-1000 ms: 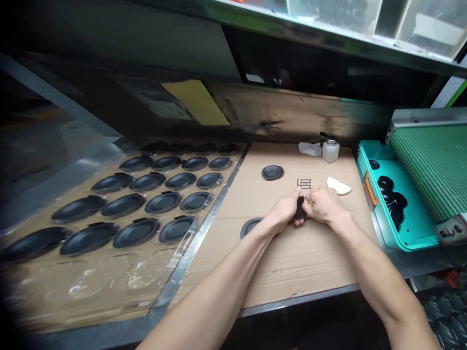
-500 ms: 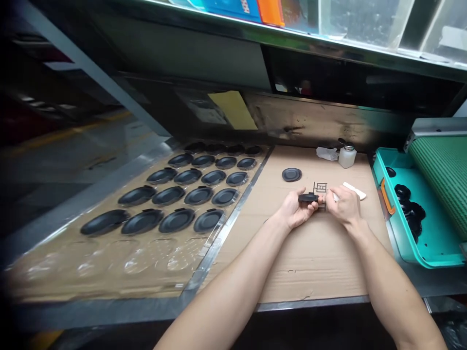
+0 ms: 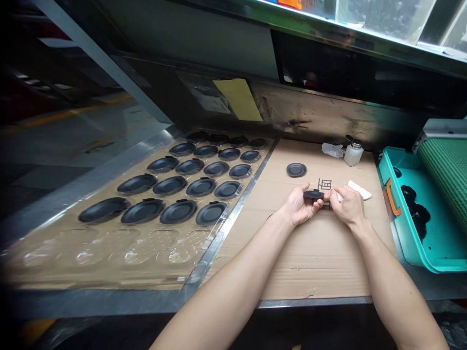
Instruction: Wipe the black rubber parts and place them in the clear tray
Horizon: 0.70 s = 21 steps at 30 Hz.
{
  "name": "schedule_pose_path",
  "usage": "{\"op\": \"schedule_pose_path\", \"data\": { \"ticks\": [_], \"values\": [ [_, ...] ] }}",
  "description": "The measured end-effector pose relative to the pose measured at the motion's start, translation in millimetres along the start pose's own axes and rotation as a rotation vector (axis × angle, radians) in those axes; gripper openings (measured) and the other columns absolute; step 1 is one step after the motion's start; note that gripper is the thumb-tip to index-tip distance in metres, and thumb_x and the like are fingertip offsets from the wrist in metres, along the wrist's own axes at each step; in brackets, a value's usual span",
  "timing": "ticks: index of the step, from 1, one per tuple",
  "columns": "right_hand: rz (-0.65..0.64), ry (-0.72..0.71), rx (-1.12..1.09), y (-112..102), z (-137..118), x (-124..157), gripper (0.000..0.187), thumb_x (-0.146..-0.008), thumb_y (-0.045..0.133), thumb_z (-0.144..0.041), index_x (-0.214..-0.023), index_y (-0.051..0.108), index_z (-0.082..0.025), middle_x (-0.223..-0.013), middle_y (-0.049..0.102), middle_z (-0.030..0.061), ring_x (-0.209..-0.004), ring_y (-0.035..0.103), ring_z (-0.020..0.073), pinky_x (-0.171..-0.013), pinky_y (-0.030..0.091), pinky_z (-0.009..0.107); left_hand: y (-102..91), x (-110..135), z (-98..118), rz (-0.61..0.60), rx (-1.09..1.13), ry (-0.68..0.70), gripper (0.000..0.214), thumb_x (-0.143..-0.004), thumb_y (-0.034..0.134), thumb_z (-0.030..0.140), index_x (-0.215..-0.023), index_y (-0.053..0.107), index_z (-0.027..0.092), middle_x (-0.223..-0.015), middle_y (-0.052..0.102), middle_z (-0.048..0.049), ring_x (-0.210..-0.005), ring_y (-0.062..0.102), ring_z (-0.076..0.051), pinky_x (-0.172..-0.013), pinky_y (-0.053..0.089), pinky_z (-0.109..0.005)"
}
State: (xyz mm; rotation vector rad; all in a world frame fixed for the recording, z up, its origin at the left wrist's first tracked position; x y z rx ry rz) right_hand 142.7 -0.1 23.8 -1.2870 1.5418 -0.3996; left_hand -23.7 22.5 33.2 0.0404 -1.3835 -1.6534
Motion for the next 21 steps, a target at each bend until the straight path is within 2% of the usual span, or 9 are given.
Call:
{"op": "schedule_pose_path", "data": {
  "ticks": [8,13,21],
  "values": [
    [0.02,0.003,0.021,-1.1,4.7,-0.5,0.031,-0.096,0.05,-0.034,-0.087,0.076,-0.02,-0.079,0.071,0.0053,-0.072,0.061,0.0171,-0.07,0.043,0.027,-1.0,-0.1,-0.8,-0.003,-0.004,0.01,0.062,-0.104,0.019,0.045,-0.109,0.061,0.0,-0.066,0.064,-0.0141,-0.046,0.056,-0.013,-0.037,0.048,-0.017],
    [0.026,-0.007,0.037,-0.8,6.9,-0.8,0.03,-0.095,0.051,-0.033,-0.088,0.077,-0.02,-0.079,0.072,0.0054,-0.072,0.062,0.017,-0.071,0.043,0.027,-0.2,0.7,-1.5,0.016,0.082,0.073,0.057,-0.105,0.021,0.039,-0.116,0.056,-0.005,-0.072,0.066,-0.016,-0.051,0.061,-0.014,-0.045,0.055,-0.019],
    [-0.023,0.006,0.056,-0.5,6.4,0.1,0.029,-0.094,0.052,-0.033,-0.089,0.078,-0.021,-0.082,0.073,0.0051,-0.073,0.063,0.0167,-0.07,0.043,0.026,1.5,4.3,0.8,0.005,0.148,0.074,0.055,-0.104,0.021,0.037,-0.119,0.054,-0.006,-0.074,0.066,-0.0165,-0.053,0.063,-0.015,-0.047,0.056,-0.02]
  ]
}}
Point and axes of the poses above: each hand's wrist, its own x-axis away from the middle knuckle, its own y-axis out of the palm, z = x × y, the point moved 1 cm from there along -x, towards the middle knuckle
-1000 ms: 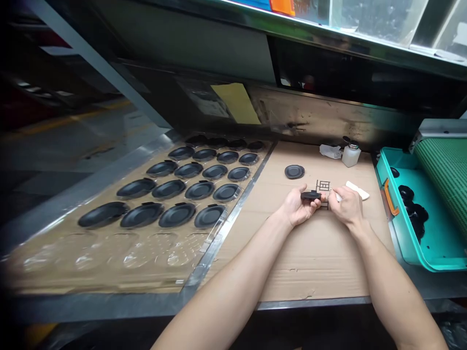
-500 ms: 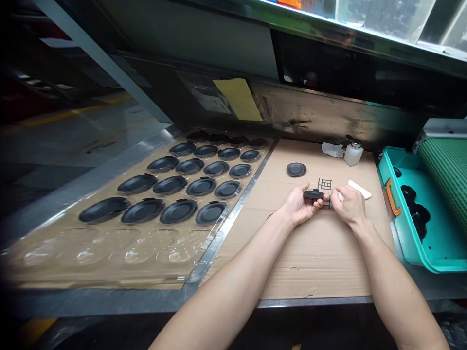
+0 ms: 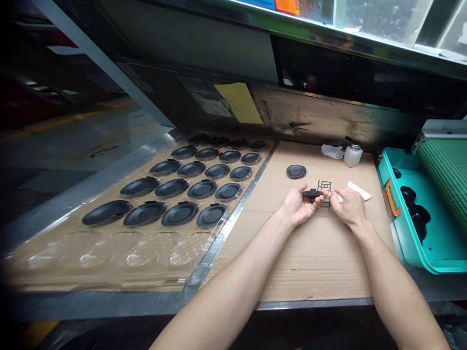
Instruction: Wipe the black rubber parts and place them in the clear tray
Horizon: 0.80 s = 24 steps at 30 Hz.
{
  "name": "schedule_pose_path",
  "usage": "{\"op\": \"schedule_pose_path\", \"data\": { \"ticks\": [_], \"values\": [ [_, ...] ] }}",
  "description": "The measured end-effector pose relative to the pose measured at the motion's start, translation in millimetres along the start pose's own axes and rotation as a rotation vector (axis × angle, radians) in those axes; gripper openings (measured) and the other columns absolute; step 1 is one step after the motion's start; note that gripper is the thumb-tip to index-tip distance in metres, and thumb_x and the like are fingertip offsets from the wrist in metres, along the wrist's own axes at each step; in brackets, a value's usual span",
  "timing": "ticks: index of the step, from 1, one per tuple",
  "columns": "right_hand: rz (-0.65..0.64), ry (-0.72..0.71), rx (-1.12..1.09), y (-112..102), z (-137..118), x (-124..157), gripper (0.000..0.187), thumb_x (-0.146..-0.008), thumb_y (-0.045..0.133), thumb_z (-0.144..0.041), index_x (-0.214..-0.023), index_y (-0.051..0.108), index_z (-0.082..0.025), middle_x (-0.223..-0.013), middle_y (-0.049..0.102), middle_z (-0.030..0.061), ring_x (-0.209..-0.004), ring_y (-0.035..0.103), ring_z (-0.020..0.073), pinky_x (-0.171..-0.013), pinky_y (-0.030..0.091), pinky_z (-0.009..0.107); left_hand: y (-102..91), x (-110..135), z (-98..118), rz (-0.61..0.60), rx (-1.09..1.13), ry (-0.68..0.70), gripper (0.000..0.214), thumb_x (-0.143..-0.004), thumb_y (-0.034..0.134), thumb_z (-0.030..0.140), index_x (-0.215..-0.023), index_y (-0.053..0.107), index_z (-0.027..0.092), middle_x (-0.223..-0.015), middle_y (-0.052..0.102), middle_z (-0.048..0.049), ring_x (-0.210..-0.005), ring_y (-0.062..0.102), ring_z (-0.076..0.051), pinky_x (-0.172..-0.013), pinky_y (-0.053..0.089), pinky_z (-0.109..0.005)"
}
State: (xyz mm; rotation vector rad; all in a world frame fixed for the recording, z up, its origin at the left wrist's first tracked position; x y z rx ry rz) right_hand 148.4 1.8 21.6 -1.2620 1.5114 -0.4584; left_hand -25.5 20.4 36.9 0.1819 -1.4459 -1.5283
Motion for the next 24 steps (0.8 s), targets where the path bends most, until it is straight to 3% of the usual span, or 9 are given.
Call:
{"op": "schedule_pose_path", "data": {
  "ticks": [9,17,24],
  "values": [
    [-0.063,0.025,-0.025,2,0,0,0.028,-0.094,0.053,-0.033,-0.097,0.079,-0.023,-0.088,0.075,0.0049,-0.08,0.066,0.018,-0.076,0.047,0.025,2.0,2,0,-0.009,-0.024,0.018,0.054,-0.104,0.022,0.035,-0.116,0.054,-0.007,-0.074,0.066,-0.0174,-0.053,0.064,-0.016,-0.048,0.057,-0.02],
    [-0.112,0.033,-0.002,5,2,1,0.025,-0.094,0.054,-0.031,-0.095,0.078,-0.025,-0.089,0.075,0.0044,-0.082,0.067,0.0188,-0.077,0.047,0.026,1.2,1,-2,0.018,-0.009,0.026,0.046,-0.104,0.024,0.031,-0.111,0.057,-0.001,-0.075,0.067,-0.0162,-0.054,0.064,-0.016,-0.047,0.058,-0.022],
    [0.029,-0.022,-0.151,0,4,-3,0.031,-0.1,0.049,-0.035,-0.11,0.075,-0.022,-0.092,0.071,0.0068,-0.086,0.064,0.0195,-0.081,0.048,0.029,-4.8,-8,-9,0.033,-0.271,0.181,0.05,-0.105,0.025,0.037,-0.1,0.061,0.004,-0.071,0.069,-0.0159,-0.053,0.065,-0.016,-0.044,0.052,-0.021]
  ]
}}
Point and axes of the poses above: each hand's wrist, its own x-axis away from the middle knuckle, its own y-axis out of the palm, z = x × y, the point moved 1 cm from there along -x, towards the middle knuckle
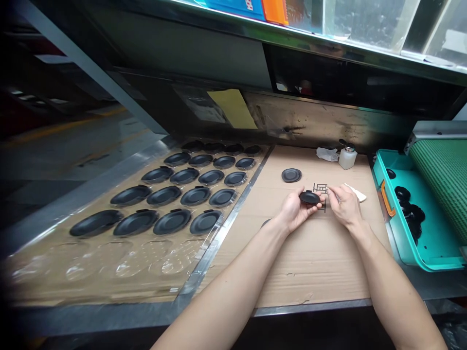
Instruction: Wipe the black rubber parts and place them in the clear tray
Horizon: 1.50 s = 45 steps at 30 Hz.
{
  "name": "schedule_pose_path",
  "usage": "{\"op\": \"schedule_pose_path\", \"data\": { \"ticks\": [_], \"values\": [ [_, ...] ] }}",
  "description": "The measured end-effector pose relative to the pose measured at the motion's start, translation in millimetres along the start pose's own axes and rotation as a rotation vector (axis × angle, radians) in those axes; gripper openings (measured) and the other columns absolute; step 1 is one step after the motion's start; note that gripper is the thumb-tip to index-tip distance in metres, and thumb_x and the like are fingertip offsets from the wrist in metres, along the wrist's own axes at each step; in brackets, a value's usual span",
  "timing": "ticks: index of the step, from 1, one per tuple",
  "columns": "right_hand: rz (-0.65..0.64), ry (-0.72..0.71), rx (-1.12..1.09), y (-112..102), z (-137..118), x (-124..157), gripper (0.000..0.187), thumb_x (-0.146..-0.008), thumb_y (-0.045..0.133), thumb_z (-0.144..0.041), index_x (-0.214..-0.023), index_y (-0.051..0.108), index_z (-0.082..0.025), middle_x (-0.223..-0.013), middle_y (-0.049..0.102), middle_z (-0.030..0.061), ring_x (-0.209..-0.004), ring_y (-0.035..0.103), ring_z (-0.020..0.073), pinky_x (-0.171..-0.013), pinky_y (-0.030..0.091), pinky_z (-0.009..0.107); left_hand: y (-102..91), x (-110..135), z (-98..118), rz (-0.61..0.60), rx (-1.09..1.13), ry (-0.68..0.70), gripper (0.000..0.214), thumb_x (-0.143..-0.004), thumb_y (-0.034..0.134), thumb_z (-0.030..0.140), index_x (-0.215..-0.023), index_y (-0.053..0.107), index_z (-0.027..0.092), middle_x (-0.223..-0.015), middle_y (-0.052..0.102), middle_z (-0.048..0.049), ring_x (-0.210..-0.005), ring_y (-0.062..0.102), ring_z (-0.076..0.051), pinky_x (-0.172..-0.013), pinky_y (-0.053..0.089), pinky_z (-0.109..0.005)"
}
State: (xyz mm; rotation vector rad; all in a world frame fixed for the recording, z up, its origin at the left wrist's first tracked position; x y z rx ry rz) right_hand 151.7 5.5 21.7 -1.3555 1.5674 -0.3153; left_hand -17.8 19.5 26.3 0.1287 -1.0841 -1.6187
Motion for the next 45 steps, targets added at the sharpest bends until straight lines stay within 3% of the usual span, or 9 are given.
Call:
{"op": "schedule_pose_path", "data": {
  "ticks": [6,11,18,21,26,35,40,43,45],
  "values": [
    [-0.076,-0.071,-0.115,2,-13,3,0.03,-0.102,0.05,-0.034,-0.115,0.074,-0.023,-0.088,0.064,0.0052,-0.082,0.062,0.0174,-0.078,0.049,0.028,5.7,-3,-23,-0.051,-0.25,0.131,0.044,-0.104,0.035,0.041,-0.095,0.064,0.009,-0.06,0.065,-0.0072,-0.044,0.059,-0.016,-0.038,0.044,-0.023],
    [-0.189,-0.142,0.047,1,-18,3,0.031,-0.104,0.045,-0.032,-0.112,0.074,-0.025,-0.089,0.063,0.0048,-0.085,0.059,0.0174,-0.08,0.044,0.028,3.9,-3,-33,-0.113,-0.365,0.2,0.048,-0.1,0.046,0.052,-0.089,0.067,0.01,-0.059,0.065,-0.0069,-0.045,0.06,-0.016,-0.04,0.047,-0.024],
    [-0.292,-0.115,0.281,-7,-14,1,0.028,-0.102,0.048,-0.032,-0.095,0.075,-0.025,-0.089,0.066,0.0035,-0.083,0.057,0.0174,-0.079,0.038,0.029,2.9,-1,-29,-0.058,-0.404,0.165,0.052,-0.102,0.038,0.049,-0.084,0.066,0.009,-0.056,0.065,-0.0088,-0.041,0.058,-0.015,-0.04,0.047,-0.024],
    [-0.304,-0.039,0.302,-10,-7,0,0.029,-0.1,0.048,-0.029,-0.084,0.073,-0.023,-0.084,0.064,0.0029,-0.077,0.056,0.0159,-0.072,0.036,0.027,5.5,3,-22,0.018,-0.358,0.067,0.052,-0.104,0.032,0.044,-0.087,0.065,0.007,-0.062,0.068,-0.0131,-0.043,0.06,-0.015,-0.038,0.046,-0.022],
    [-0.221,0.054,0.266,-11,-1,-1,0.027,-0.098,0.048,-0.029,-0.089,0.073,-0.023,-0.083,0.066,0.0027,-0.078,0.058,0.016,-0.072,0.037,0.027,3.5,6,-1,0.028,-0.092,-0.166,0.052,-0.104,0.025,0.035,-0.099,0.063,-0.001,-0.068,0.069,-0.0175,-0.045,0.06,-0.013,-0.04,0.049,-0.017],
    [-0.327,0.059,0.232,-3,-6,3,0.026,-0.097,0.05,-0.031,-0.093,0.076,-0.026,-0.087,0.069,0.003,-0.079,0.061,0.0178,-0.068,0.039,0.027,-1.5,7,7,0.005,0.124,-0.207,0.049,-0.104,0.027,0.035,-0.112,0.059,-0.001,-0.075,0.069,-0.0169,-0.051,0.062,-0.014,-0.043,0.053,-0.018],
    [-0.331,0.056,0.187,-2,-4,3,0.025,-0.096,0.053,-0.031,-0.104,0.076,-0.028,-0.093,0.071,0.0034,-0.083,0.064,0.0187,-0.073,0.043,0.027,0.1,8,2,-0.089,0.056,-0.08,0.045,-0.104,0.032,0.04,-0.116,0.059,0.007,-0.089,0.07,-0.0165,-0.071,0.071,-0.02,-0.066,0.061,-0.031],
    [-0.324,0.053,0.189,-1,-3,4,0.025,-0.096,0.052,-0.03,-0.096,0.076,-0.026,-0.09,0.071,0.0034,-0.083,0.064,0.0181,-0.074,0.044,0.027,1.3,11,-1,-0.066,-0.16,0.24,0.044,-0.095,0.06,0.039,-0.131,0.053,0.016,-0.105,0.07,-0.013,-0.087,0.071,-0.02,-0.08,0.058,-0.034],
    [-0.329,0.049,0.189,-1,-2,4,0.026,-0.096,0.05,-0.029,-0.09,0.075,-0.024,-0.088,0.07,0.0035,-0.081,0.063,0.0175,-0.074,0.043,0.027,2.0,15,-3,0.021,-0.411,0.543,0.071,-0.079,0.081,0.032,-0.14,0.046,0.02,-0.117,0.067,-0.0118,-0.106,0.068,-0.021,-0.095,0.052,-0.034]
  ]
}}
Point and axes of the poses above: each hand's wrist, its own x-axis away from the middle knuckle, its own y-axis out of the palm, z = x × y, the point moved 1 cm from there along -x, towards the middle knuckle
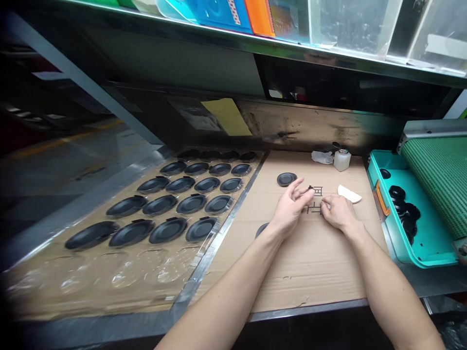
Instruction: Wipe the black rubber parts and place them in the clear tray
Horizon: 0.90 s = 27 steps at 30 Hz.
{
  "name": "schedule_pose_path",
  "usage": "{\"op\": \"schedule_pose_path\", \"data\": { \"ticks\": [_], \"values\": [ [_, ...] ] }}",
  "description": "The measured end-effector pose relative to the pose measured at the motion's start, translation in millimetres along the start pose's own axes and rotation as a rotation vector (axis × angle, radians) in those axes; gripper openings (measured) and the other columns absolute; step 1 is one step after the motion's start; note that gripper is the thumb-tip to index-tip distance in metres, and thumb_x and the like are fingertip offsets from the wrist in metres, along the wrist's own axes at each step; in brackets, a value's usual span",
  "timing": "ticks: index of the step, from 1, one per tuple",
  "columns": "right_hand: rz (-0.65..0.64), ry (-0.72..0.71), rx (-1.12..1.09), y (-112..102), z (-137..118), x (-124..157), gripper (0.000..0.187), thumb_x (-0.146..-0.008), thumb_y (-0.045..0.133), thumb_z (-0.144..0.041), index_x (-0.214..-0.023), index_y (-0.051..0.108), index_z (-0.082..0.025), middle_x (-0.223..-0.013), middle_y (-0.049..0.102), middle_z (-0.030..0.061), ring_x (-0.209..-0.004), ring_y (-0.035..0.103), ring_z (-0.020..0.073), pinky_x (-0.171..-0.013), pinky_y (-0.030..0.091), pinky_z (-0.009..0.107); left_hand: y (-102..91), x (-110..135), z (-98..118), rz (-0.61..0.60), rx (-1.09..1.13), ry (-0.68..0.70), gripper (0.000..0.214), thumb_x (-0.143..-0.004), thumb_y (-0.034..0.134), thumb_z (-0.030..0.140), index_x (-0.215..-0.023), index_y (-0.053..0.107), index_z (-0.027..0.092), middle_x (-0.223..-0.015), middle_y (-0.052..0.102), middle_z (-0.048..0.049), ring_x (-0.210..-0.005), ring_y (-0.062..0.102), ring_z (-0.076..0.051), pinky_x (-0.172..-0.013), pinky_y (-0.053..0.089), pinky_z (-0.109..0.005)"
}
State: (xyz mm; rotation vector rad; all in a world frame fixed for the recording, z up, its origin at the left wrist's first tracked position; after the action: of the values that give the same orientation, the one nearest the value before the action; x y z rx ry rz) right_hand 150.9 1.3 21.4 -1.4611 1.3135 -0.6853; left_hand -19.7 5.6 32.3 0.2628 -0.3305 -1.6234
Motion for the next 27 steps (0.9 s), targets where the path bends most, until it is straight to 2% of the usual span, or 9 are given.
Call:
{"op": "schedule_pose_path", "data": {
  "ticks": [3,6,12,15,18,19,21,24,27],
  "values": [
    [0.003,-0.003,-0.015,1,1,0,0.025,-0.094,0.049,-0.027,-0.088,0.072,-0.023,-0.09,0.07,0.0043,-0.083,0.063,0.0178,-0.075,0.043,0.027,2.3,9,2,0.048,-0.392,0.352,0.095,-0.068,0.088,0.028,-0.149,0.037,0.024,-0.13,0.063,-0.0122,-0.127,0.057,-0.024,-0.112,0.04,-0.036],
    [-0.007,-0.005,-0.033,1,2,-1,0.019,-0.09,0.052,-0.023,-0.087,0.071,-0.022,-0.092,0.07,0.0044,-0.086,0.063,0.0187,-0.075,0.043,0.026,5.2,16,2,0.013,-0.594,0.48,0.099,-0.073,0.084,0.027,-0.154,0.028,0.026,-0.133,0.062,-0.0119,-0.129,0.055,-0.025,-0.114,0.038,-0.038],
    [-0.024,-0.003,-0.023,1,2,-2,0.015,-0.084,0.054,-0.02,-0.081,0.068,-0.023,-0.091,0.07,0.0044,-0.083,0.062,0.0194,-0.073,0.042,0.027,6.9,18,2,-0.006,-0.628,0.421,0.104,-0.071,0.084,0.027,-0.156,0.025,0.027,-0.13,0.064,-0.0109,-0.127,0.057,-0.026,-0.112,0.041,-0.039],
    [-0.004,-0.005,-0.027,0,1,-1,0.016,-0.085,0.054,-0.021,-0.084,0.07,-0.023,-0.092,0.072,0.0044,-0.085,0.063,0.0196,-0.073,0.042,0.027,5.3,16,2,-0.02,-0.625,0.458,0.089,-0.072,0.083,0.031,-0.149,0.039,0.026,-0.13,0.064,-0.0109,-0.124,0.057,-0.026,-0.109,0.041,-0.037],
    [-0.061,0.028,-0.063,-6,2,1,0.021,-0.091,0.055,-0.032,-0.083,0.072,-0.024,-0.077,0.07,0.002,-0.072,0.062,0.0183,-0.065,0.039,0.027,1.2,11,-2,-0.058,-0.672,0.405,0.027,-0.085,0.07,0.04,-0.105,0.069,0.023,-0.104,0.072,-0.0096,-0.108,0.063,-0.027,-0.101,0.045,-0.036],
    [-0.086,0.042,-0.085,-9,4,2,0.027,-0.093,0.054,-0.038,-0.079,0.072,-0.023,-0.07,0.067,0.0008,-0.066,0.061,0.0175,-0.061,0.038,0.026,-0.7,9,-5,-0.061,-0.726,0.362,0.021,-0.09,0.064,0.043,-0.087,0.07,0.023,-0.091,0.071,-0.0092,-0.102,0.063,-0.027,-0.098,0.045,-0.036],
    [-0.081,0.077,-0.106,-16,7,2,0.042,-0.097,0.049,-0.047,-0.07,0.069,-0.022,-0.058,0.06,-0.0009,-0.058,0.056,0.016,-0.056,0.034,0.026,-5.1,3,-11,-0.045,-0.888,0.29,0.037,-0.095,0.053,0.047,-0.069,0.066,0.023,-0.074,0.067,-0.0092,-0.095,0.062,-0.028,-0.095,0.045,-0.038],
    [0.089,0.174,-0.049,-27,13,1,0.051,-0.101,0.04,-0.045,-0.064,0.066,-0.021,-0.056,0.056,0.0001,-0.057,0.055,0.0162,-0.056,0.031,0.028,-10.3,-3,-16,0.02,-1.174,0.294,0.032,-0.097,0.051,0.046,-0.091,0.07,0.021,-0.093,0.069,-0.0132,-0.105,0.058,-0.031,-0.099,0.042,-0.042],
    [0.237,0.219,0.018,-34,21,0,0.035,-0.098,0.045,-0.038,-0.087,0.074,-0.022,-0.082,0.07,0.005,-0.081,0.062,0.0209,-0.071,0.04,0.03,-13.2,-3,-14,0.05,-1.33,0.3,0.041,-0.098,0.047,0.044,-0.123,0.064,0.016,-0.122,0.063,-0.0189,-0.118,0.051,-0.035,-0.102,0.041,-0.047]
  ]
}}
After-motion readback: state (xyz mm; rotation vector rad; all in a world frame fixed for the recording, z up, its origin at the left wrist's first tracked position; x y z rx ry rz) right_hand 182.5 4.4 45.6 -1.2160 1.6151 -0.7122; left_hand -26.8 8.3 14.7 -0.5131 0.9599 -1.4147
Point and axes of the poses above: each hand's wrist, its own x-axis away from the middle knuckle, its own y-axis out of the palm, z = x × y, the point moved 1 cm from there along -x, towards the middle knuckle
